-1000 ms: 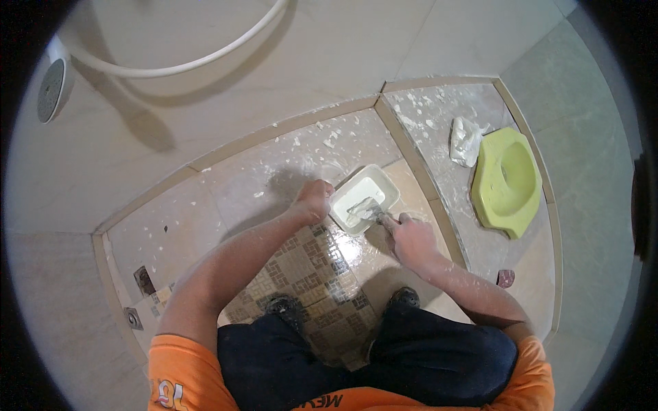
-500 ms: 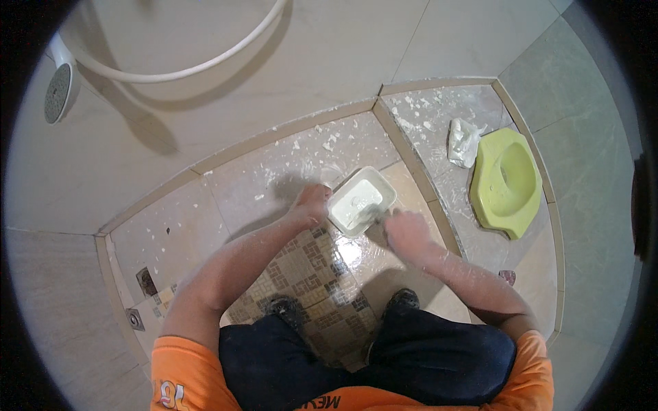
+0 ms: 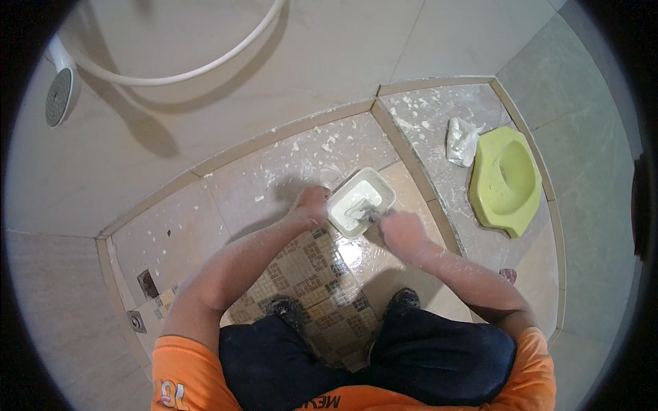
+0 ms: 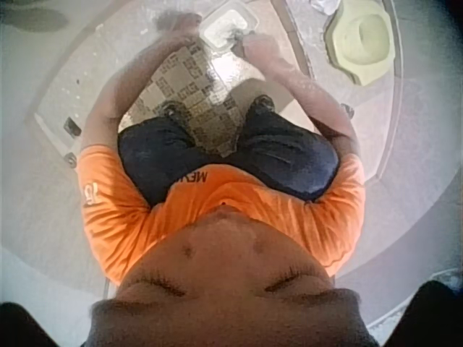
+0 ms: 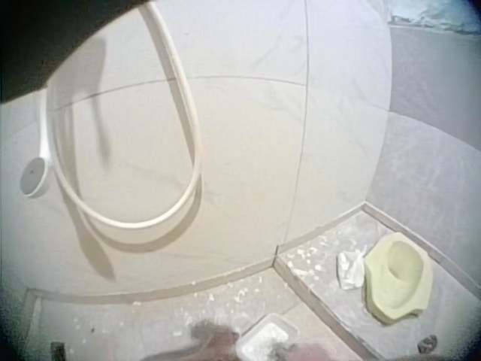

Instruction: The person mixes white plaster in a container using a putty knife and then applies the mixture to the tiled bathroom wall.

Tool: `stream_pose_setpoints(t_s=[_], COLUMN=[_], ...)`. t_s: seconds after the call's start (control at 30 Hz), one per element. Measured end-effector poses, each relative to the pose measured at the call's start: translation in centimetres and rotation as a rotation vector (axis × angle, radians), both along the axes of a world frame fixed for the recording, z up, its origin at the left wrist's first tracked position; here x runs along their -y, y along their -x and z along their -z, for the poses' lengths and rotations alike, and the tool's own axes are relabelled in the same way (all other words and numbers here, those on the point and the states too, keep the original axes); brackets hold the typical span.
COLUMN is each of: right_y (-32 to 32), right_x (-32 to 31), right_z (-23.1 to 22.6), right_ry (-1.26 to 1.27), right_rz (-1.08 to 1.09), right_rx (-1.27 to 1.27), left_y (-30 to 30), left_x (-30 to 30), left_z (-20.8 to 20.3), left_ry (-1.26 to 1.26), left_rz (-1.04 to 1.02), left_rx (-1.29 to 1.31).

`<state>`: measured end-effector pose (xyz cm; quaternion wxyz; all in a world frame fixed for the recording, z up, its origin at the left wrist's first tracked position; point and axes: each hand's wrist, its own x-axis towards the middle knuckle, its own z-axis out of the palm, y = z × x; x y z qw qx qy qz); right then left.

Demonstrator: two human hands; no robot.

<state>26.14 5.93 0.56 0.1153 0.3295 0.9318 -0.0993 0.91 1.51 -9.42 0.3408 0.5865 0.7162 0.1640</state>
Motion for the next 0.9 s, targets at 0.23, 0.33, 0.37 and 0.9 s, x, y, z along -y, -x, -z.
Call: stream_pose_setpoints(t_s=[0.23,0.33,0.37,0.9], right_y=[0.5,-0.3,-0.8,0.4], right_x=[-0.3,0.8,1.2,-0.1], right_z=[-1.9,-0.3,0.3,-1.4], right_ry=[0.053,0.009,-0.014,0.008], right_rz=[0.065,-0.032,-0.09,0.03], right_rx=[-0.016,0.017,0.029,-0.06], left_y=[0.3,-0.1,-0.3,0.6], left_x=[0.9,0.7,0.6,0.5], left_z=[0.7,0.4,0.3,2.2], left_ry=[-0.064,-0.093,-0.105,-0.105], left_rz=[-0.008,-0.015,-0.015,-0.044], left_rx=[0.033,0.042,0.044,0.044])
